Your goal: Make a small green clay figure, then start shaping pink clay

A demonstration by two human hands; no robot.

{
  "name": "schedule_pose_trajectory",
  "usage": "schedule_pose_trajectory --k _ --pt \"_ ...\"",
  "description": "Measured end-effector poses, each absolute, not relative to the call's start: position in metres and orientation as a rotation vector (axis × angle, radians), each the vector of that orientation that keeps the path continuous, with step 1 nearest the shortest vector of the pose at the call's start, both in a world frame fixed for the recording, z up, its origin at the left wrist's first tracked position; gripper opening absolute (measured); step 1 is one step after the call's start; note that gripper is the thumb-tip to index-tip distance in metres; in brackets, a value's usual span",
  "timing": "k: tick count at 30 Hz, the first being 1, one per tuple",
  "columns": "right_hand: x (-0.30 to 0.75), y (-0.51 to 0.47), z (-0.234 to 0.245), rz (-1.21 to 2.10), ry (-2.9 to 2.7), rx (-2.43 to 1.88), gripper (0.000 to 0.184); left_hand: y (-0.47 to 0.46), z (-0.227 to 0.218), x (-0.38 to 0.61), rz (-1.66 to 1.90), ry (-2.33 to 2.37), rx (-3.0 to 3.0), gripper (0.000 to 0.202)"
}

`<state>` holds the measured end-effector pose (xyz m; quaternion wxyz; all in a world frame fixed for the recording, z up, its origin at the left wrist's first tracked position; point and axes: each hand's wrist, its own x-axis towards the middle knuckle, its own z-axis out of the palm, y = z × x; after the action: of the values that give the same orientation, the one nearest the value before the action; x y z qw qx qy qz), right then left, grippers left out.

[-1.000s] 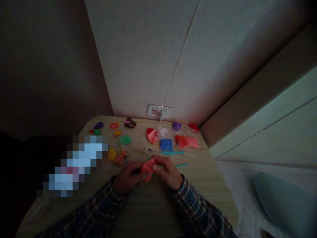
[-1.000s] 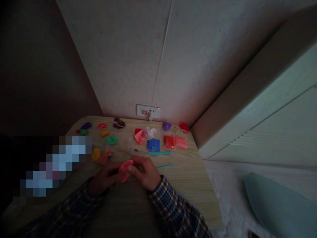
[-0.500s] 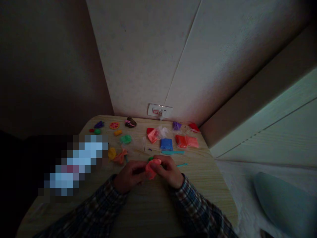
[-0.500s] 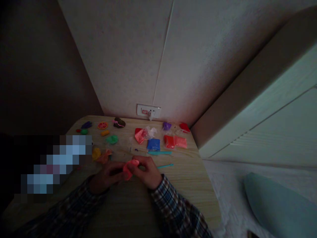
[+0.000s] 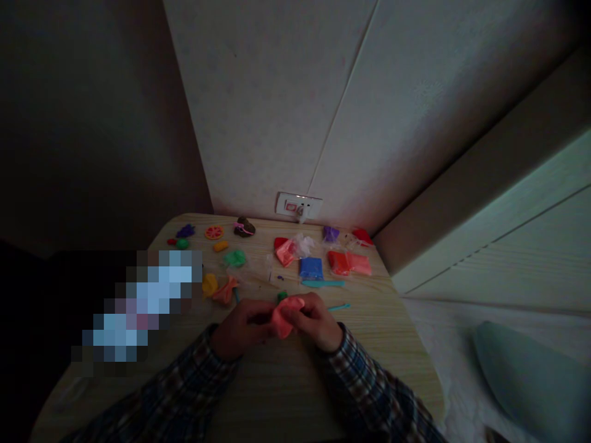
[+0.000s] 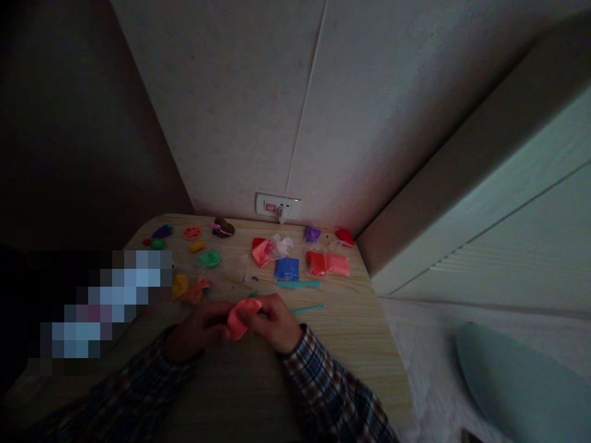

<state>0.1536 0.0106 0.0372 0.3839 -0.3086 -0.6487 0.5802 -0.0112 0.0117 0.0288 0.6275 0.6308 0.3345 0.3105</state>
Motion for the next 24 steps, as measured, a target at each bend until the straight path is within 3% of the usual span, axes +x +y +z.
schedule_pose_trajectory --k 7,17,24 --pt "0.1559 0.0101 0.0394 1.327 -1.778 -0.854 0.054 0.0123 0.0311 -0.0135 0.72 0.802 1.501 0.054" --pt "0.1591 0.0122 0.0386 1.042 -1.764 -1.044 0.046 0.0147 0.0298 -0.0133 0.776 0.808 1.363 0.054" --pt "0.1603 0.0109 0.0371 1.073 -1.748 -0.98 0.049 0.0167 0.0325 -0.0104 0.881 0.919 1.131 0.04"
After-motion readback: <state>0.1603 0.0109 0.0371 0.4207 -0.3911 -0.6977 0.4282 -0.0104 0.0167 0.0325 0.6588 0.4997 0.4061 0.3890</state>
